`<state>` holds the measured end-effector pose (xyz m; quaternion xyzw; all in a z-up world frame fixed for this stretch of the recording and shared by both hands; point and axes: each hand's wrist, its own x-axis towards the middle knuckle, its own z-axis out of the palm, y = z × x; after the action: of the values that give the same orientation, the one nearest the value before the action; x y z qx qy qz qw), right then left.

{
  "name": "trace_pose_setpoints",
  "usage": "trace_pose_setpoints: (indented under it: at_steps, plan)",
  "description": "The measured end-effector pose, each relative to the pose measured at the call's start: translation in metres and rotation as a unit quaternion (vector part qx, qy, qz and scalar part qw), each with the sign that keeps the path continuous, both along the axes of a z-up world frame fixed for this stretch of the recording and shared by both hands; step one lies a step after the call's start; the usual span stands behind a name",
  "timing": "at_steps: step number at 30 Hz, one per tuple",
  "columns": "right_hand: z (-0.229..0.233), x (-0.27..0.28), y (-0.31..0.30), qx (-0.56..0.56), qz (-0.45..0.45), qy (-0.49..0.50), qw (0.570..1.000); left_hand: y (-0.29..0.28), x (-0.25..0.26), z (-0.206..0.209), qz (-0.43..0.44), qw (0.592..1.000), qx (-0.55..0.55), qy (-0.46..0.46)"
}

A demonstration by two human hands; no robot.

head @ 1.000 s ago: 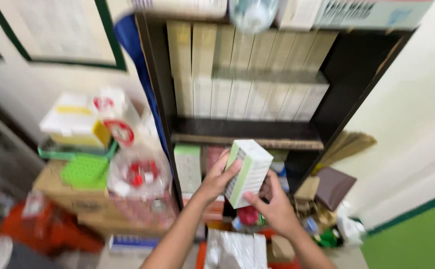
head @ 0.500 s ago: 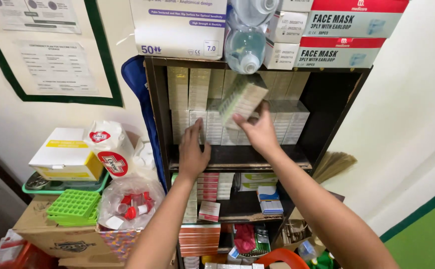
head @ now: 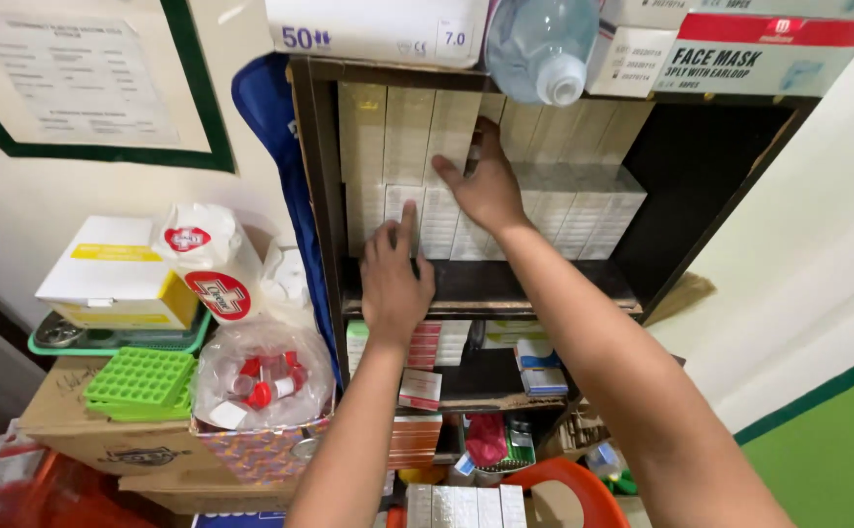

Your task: The person repeatedly picks up small white boxes from a black shelf, wipes them with a white cloth, and places them onto a red plastic stool. The person continues this cycle of retrieving, cleaning, and stacking the boxes for the duration of the video.

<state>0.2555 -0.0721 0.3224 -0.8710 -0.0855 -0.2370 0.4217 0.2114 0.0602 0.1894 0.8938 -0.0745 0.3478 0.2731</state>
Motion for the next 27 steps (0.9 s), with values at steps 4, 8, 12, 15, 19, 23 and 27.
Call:
trace_pose_setpoints:
  at_steps: [4,8,12,15,19,23,27]
  plan:
    - [-0.012,0.015,-0.01,0.004,0.008,-0.001,1.0,0.0,-0.004,0.001,0.004,1.0,0.003,-0.001]
    - [-0.011,0.009,-0.024,0.02,0.058,-0.038,0.997,-0.001,-0.003,-0.002,0.003,1.0,-0.005,-0.011]
    - [-0.014,-0.033,-0.051,0.018,0.037,-0.143,0.989,0.0,-0.007,-0.002,-0.002,0.999,-0.023,-0.041]
    - [-0.045,-0.089,-0.08,-0.049,0.071,-0.279,0.956,0.0,-0.006,-0.005,-0.007,0.998,-0.029,-0.051]
    - [-0.153,-0.163,-0.117,-0.085,0.081,-0.271,0.955,0.001,-0.022,0.006,-0.027,0.997,-0.024,-0.075]
    - [-0.297,-0.249,-0.145,-0.065,0.002,-0.071,0.995,-0.013,-0.058,0.001,-0.167,0.956,-0.125,-0.204]
    - [-0.41,-0.345,-0.151,-0.015,-0.072,0.219,0.973,-0.039,-0.105,-0.094,-0.224,0.959,-0.09,-0.146]
